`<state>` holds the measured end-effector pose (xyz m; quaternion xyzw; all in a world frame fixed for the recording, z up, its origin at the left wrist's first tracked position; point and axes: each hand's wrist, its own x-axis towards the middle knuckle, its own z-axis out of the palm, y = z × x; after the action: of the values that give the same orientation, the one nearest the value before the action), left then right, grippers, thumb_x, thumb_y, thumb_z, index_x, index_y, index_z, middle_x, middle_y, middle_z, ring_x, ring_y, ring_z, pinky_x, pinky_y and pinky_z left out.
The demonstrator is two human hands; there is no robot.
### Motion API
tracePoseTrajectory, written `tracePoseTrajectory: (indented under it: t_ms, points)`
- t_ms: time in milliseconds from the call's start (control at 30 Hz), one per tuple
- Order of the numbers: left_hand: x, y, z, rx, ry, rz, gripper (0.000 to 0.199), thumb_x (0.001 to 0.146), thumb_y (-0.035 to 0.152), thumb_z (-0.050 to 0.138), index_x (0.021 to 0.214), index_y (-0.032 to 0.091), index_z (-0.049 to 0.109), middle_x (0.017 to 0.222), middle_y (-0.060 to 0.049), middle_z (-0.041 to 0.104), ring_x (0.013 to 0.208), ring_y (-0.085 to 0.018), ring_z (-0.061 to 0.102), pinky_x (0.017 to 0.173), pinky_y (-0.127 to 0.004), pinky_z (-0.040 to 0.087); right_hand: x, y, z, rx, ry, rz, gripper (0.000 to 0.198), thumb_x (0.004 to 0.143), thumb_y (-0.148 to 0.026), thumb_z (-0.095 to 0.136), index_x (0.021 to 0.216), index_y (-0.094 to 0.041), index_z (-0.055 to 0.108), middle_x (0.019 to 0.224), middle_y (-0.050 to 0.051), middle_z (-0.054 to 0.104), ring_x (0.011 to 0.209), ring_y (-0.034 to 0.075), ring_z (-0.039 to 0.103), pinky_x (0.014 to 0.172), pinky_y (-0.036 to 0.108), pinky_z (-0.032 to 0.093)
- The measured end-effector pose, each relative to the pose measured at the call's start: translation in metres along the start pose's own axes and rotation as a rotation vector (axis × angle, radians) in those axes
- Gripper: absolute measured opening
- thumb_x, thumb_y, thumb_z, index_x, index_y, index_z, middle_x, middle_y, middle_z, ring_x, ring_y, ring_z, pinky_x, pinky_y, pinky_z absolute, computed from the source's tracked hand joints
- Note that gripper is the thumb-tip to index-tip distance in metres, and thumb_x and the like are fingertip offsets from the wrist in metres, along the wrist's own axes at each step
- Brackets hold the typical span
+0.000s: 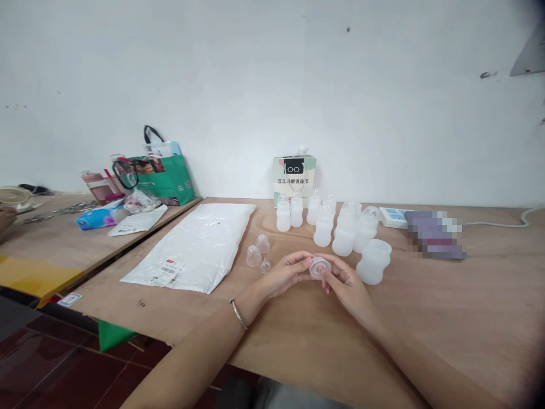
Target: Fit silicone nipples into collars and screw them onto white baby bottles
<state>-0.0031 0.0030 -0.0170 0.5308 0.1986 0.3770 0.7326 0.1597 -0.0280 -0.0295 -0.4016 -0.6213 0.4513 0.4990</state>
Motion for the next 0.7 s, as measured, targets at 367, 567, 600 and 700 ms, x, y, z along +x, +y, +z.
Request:
tracePoseTrajectory:
  t_ms: [367,567,600,700]
  points:
    - [0.001,0.001,0.006,0.483,0.147,0.170,0.032,0.075,0.037,0.063,0.097,0.014,0.064,0.094,-0.008,0.066,0.085,-0.015,0.060,0.081,-0.029,0.046,0.002,0.012,0.000,-0.033,0.082,0.104,0.032,0.076,-0.051,0.056,0.070,-0.021,0.045,0.051,-0.005,0.051,0.045,0.010,0.044,0.047,0.023,0.035]
    - [0.004,0.005,0.005,0.422,0.248,0.166,0.036,0.073,0.043,0.063,0.090,0.012,0.066,0.079,-0.005,0.066,0.069,-0.012,0.059,0.065,-0.024,0.047,0.003,0.013,-0.001,0.064,0.107,0.015,0.028,0.083,-0.048,0.048,0.086,-0.021,0.055,0.079,0.002,0.061,0.071,0.014,0.056,0.061,0.026,0.045]
    - [0.003,0.006,0.006,0.400,0.255,0.164,0.036,0.072,0.044,0.063,0.090,0.012,0.066,0.076,-0.004,0.066,0.065,-0.011,0.058,0.063,-0.023,0.047,0.003,0.014,-0.002,0.093,0.121,0.005,0.029,0.084,-0.047,0.046,0.093,-0.021,0.056,0.090,0.004,0.062,0.079,0.016,0.057,0.066,0.027,0.047]
    - [0.001,0.011,0.009,0.399,0.248,0.163,0.037,0.071,0.046,0.063,0.087,0.012,0.066,0.069,-0.002,0.063,0.062,-0.010,0.056,0.061,-0.022,0.046,0.004,0.013,-0.003,0.125,0.100,-0.028,0.031,0.082,-0.040,0.052,0.110,-0.026,0.052,0.115,0.005,0.057,0.101,0.018,0.056,0.084,0.032,0.047]
